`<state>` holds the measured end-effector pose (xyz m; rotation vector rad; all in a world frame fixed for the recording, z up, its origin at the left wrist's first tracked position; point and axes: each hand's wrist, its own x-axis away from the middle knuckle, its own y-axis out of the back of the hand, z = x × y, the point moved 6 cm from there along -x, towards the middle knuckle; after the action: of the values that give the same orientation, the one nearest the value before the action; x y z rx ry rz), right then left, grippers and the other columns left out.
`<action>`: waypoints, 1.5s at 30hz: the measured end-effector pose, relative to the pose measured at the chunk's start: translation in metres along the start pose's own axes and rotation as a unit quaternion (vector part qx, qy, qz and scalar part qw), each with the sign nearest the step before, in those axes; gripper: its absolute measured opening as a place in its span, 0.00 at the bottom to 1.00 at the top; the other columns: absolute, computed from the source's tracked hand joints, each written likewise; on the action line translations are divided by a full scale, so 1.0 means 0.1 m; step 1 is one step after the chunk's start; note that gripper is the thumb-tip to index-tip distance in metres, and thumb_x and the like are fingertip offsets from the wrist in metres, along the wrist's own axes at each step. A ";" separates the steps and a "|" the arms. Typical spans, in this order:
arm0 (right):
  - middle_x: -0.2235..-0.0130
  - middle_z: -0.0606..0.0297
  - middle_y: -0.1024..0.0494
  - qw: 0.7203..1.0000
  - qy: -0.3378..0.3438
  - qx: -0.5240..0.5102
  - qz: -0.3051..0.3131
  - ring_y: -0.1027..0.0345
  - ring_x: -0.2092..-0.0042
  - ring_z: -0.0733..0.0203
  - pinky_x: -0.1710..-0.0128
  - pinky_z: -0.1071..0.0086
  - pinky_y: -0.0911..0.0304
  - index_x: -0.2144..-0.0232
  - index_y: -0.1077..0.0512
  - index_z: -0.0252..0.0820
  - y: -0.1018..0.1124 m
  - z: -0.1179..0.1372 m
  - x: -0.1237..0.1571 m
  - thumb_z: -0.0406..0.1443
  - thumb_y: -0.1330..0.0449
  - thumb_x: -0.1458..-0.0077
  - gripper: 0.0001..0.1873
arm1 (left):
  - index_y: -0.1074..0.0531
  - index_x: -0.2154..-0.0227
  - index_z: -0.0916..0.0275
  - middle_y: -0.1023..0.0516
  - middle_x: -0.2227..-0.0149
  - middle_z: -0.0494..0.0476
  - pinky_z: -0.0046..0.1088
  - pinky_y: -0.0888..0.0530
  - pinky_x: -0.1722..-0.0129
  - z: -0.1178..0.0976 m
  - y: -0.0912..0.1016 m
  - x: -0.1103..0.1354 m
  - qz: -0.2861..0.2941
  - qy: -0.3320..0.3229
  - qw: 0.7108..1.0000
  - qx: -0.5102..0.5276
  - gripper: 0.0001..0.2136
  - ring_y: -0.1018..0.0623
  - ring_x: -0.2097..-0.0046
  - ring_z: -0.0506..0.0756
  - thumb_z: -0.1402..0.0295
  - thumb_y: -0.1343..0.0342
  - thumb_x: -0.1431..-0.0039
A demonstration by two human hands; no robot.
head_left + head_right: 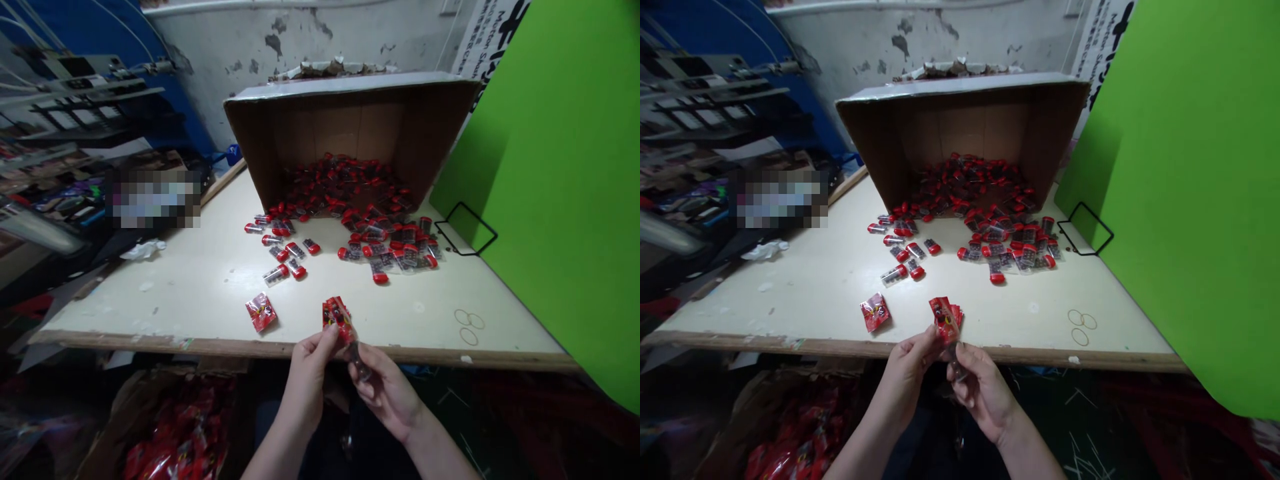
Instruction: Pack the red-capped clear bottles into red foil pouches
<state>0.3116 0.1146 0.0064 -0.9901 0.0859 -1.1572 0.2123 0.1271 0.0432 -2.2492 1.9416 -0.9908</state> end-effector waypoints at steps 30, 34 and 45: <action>0.79 0.72 0.37 0.875 0.198 0.431 -0.095 0.43 0.79 0.69 0.81 0.78 0.48 0.74 0.34 0.39 -0.14 0.15 0.12 0.42 0.44 0.44 0.13 | 0.24 0.76 0.67 0.25 0.79 0.53 0.22 0.34 0.77 0.26 0.21 0.02 -0.070 -0.002 0.997 0.012 0.11 0.29 0.77 0.49 0.62 0.35 0.57; 0.77 0.71 0.32 0.974 0.066 0.214 -0.015 0.50 0.85 0.76 0.88 0.81 0.57 0.70 0.34 0.38 -0.11 0.00 0.06 0.45 0.43 0.45 0.15 | 0.28 0.81 0.66 0.32 0.85 0.49 0.21 0.36 0.79 0.24 0.15 0.07 0.017 0.018 1.000 0.016 0.14 0.33 0.81 0.46 0.60 0.40 0.50; 0.78 0.70 0.34 0.910 0.141 0.385 -0.060 0.44 0.81 0.72 0.84 0.79 0.49 0.71 0.31 0.37 -0.14 0.07 0.03 0.46 0.43 0.46 0.17 | 0.26 0.77 0.68 0.27 0.81 0.53 0.23 0.35 0.77 0.24 0.22 -0.01 -0.006 0.039 0.999 0.008 0.12 0.30 0.78 0.48 0.62 0.37 0.54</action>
<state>0.3061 0.1158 0.0216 -0.1252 -0.1949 -1.2869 0.2043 0.1133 0.0151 -2.2507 1.9448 -1.1083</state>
